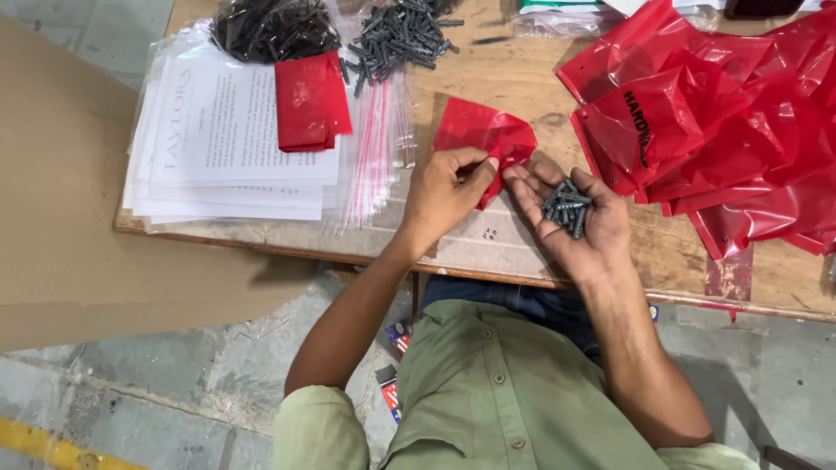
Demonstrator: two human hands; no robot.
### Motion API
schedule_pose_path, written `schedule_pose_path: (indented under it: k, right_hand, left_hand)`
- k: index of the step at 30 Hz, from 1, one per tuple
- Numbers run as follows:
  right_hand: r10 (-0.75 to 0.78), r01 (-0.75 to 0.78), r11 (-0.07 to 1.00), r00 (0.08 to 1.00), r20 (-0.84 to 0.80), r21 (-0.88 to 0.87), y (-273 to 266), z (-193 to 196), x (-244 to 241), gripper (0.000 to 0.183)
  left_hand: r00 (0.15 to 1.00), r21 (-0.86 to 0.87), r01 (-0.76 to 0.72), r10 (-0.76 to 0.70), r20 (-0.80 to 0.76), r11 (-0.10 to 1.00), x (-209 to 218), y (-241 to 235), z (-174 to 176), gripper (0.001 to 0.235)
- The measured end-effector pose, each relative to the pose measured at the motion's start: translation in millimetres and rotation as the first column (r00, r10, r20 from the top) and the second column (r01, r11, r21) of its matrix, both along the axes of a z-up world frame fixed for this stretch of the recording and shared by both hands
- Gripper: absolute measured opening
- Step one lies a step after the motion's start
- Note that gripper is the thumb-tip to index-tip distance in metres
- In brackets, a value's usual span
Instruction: Sorting and placing metal fasteners into red plastic bags.
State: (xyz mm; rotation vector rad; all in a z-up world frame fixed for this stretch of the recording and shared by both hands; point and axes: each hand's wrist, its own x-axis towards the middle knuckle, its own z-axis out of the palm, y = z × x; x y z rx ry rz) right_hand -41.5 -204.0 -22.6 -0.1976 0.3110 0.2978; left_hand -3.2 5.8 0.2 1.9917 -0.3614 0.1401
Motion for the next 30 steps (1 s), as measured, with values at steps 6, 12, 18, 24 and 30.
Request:
schedule_pose_path:
  k: [6,12,18,24,30]
  right_hand:
    - [-0.020,0.020,1.000,1.000,-0.016,0.025,5,14,-1,0.043]
    - [-0.032,0.033,0.996,0.999,0.016,-0.078,2,23,3,0.046]
    - [0.058,-0.062,0.994,0.997,-0.044,-0.095,6,12,-1,0.048]
    - [-0.016,0.020,0.995,0.999,0.046,-0.094,5,-33,18,0.023]
    - [-0.082,0.082,0.997,0.997,-0.004,-0.013,18,-31,37,0.020]
  left_hand:
    - [0.962,0.163,-0.106,0.060,0.266,0.981,-12,-7,9,0.012]
    - [0.969,0.235,-0.124,0.066,0.238,0.964,-18,-14,12,0.010]
    - [0.895,0.164,-0.195,0.108,0.432,0.967,-19,-14,17,0.020]
    - [0.928,0.157,-0.102,0.037,0.372,0.982,-30,-28,16,0.014]
    - [0.963,0.031,-0.038,0.028,0.268,0.999,-34,-41,25,0.013]
